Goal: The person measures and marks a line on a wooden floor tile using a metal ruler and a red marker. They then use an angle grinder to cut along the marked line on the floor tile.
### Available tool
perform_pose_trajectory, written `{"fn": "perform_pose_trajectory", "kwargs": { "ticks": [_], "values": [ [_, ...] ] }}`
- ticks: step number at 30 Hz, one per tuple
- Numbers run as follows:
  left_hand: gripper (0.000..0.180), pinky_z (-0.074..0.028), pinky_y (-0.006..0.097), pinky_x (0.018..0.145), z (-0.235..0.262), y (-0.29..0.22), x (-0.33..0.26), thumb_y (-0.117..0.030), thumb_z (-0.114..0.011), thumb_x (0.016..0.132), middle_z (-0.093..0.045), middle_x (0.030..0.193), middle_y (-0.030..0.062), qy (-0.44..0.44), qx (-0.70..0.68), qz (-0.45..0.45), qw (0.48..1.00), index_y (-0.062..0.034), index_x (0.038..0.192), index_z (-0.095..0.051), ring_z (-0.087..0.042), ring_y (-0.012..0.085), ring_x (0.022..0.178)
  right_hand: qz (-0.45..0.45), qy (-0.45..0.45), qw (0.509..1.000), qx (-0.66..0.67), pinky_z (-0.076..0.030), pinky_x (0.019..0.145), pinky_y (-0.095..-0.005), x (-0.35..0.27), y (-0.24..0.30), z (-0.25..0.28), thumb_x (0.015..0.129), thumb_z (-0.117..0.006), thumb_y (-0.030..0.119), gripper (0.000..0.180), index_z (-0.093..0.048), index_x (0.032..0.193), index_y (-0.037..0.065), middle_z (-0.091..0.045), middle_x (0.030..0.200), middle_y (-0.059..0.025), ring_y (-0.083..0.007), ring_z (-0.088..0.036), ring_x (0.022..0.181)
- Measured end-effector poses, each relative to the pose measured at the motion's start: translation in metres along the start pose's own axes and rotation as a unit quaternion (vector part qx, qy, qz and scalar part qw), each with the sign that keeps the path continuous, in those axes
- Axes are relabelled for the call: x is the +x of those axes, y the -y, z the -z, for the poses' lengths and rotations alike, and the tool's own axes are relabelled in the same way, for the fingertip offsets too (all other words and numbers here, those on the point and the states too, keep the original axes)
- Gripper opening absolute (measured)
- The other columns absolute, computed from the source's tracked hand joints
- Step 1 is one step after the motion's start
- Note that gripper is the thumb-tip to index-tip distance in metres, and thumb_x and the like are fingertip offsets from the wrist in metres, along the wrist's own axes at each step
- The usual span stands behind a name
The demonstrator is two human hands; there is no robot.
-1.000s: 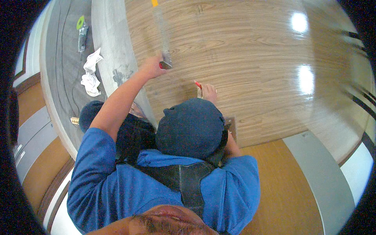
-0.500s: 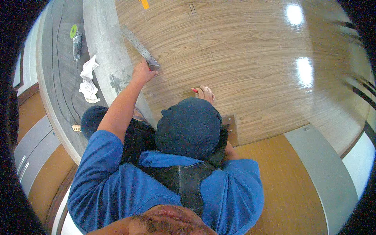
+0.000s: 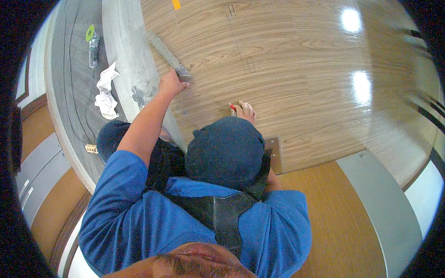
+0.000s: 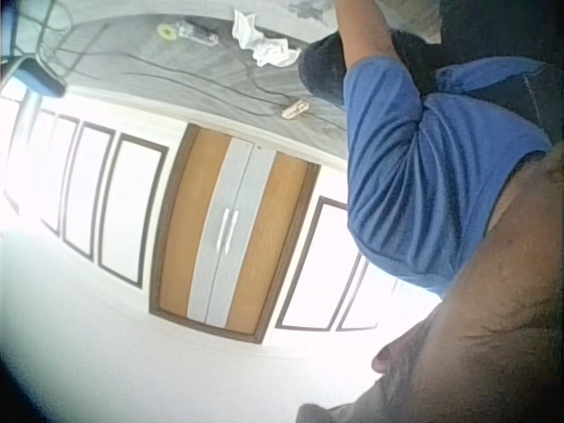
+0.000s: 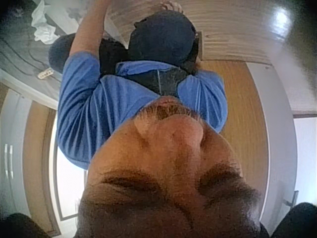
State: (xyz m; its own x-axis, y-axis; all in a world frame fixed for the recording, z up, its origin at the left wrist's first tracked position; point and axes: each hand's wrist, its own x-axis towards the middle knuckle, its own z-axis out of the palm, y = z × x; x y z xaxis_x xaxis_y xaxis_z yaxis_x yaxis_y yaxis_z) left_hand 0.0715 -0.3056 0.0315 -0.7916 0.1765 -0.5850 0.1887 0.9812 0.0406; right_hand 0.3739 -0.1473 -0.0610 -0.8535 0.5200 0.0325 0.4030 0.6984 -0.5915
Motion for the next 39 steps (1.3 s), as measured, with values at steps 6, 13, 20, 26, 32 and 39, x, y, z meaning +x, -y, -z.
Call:
{"fn": "perform_pose_trajectory", "kwargs": {
  "ticks": [6,13,20,26,32,39],
  "values": [
    [0.104,-0.057,0.048,0.093,-0.008,0.005,0.011,-0.041,-0.092,0.072,-0.071,0.12,0.0255,-0.006,0.02,-0.032,0.999,0.0081,0.148,-0.04,-0.069,0.0411,0.113,0.005,-0.013,1.0,-0.01,-0.039,0.108,-0.0499,-0.003,-0.013,-0.009,0.089,-0.069,0.029,0.028,-0.073,0.115,0.019,-0.062,0.137,-0.0029,-0.0283,-0.053,0.135],
    [0.105,-0.057,0.048,0.095,-0.02,0.024,0.02,-0.037,-0.086,0.079,-0.067,0.129,0.0263,-0.037,0.064,-0.012,0.997,0.0039,0.159,-0.031,-0.068,0.0393,0.117,0.011,-0.014,1.0,0.004,-0.039,0.108,-0.0505,-0.003,-0.007,-0.008,0.088,-0.07,0.028,0.03,-0.072,0.116,0.018,-0.063,0.136,-0.002,-0.0287,-0.053,0.135],
    [0.107,-0.055,0.05,0.1,0.003,-0.004,0.006,-0.037,-0.087,0.08,-0.066,0.129,0.0261,-0.017,0.079,-0.02,0.997,-0.0074,0.163,-0.028,-0.067,0.0415,0.118,0.017,-0.043,0.999,-0.002,-0.039,0.108,-0.0506,-0.004,-0.014,-0.012,0.088,-0.071,0.026,0.027,-0.072,0.113,0.017,-0.064,0.133,-0.0033,-0.0296,-0.055,0.133],
    [0.107,-0.056,0.05,0.098,-0.002,-0.002,0.005,-0.036,-0.087,0.079,-0.068,0.126,0.0254,-0.015,0.077,-0.002,0.997,-0.0094,0.164,-0.027,-0.068,0.0409,0.117,0.02,-0.03,0.999,-0.002,-0.04,0.107,-0.0508,-0.003,-0.008,-0.008,0.088,-0.073,0.025,0.027,-0.071,0.113,0.015,-0.064,0.132,-0.0048,-0.0309,-0.055,0.131],
    [0.1,-0.058,0.05,0.093,0.007,-0.006,0.003,-0.027,-0.081,0.081,-0.072,0.121,0.0219,0.003,0.064,-0.002,0.998,-0.0118,0.164,-0.028,-0.072,0.0397,0.109,0.012,-0.027,1.0,0.005,-0.04,0.107,-0.0511,-0.002,-0.008,-0.005,0.088,-0.073,0.024,0.029,-0.071,0.114,0.014,-0.064,0.132,-0.0057,-0.0317,-0.055,0.131],
    [0.1,-0.056,0.05,0.097,0.012,-0.003,0.009,-0.036,-0.08,0.081,-0.072,0.126,0.0205,0.005,0.108,-0.037,0.993,-0.014,0.164,-0.03,-0.07,0.0394,0.115,0.011,-0.026,1.0,0.002,-0.039,0.109,-0.0506,-0.002,-0.01,-0.005,0.088,-0.073,0.027,0.027,-0.073,0.113,0.016,-0.063,0.134,-0.0047,-0.0311,-0.054,0.132]
  ]
}}
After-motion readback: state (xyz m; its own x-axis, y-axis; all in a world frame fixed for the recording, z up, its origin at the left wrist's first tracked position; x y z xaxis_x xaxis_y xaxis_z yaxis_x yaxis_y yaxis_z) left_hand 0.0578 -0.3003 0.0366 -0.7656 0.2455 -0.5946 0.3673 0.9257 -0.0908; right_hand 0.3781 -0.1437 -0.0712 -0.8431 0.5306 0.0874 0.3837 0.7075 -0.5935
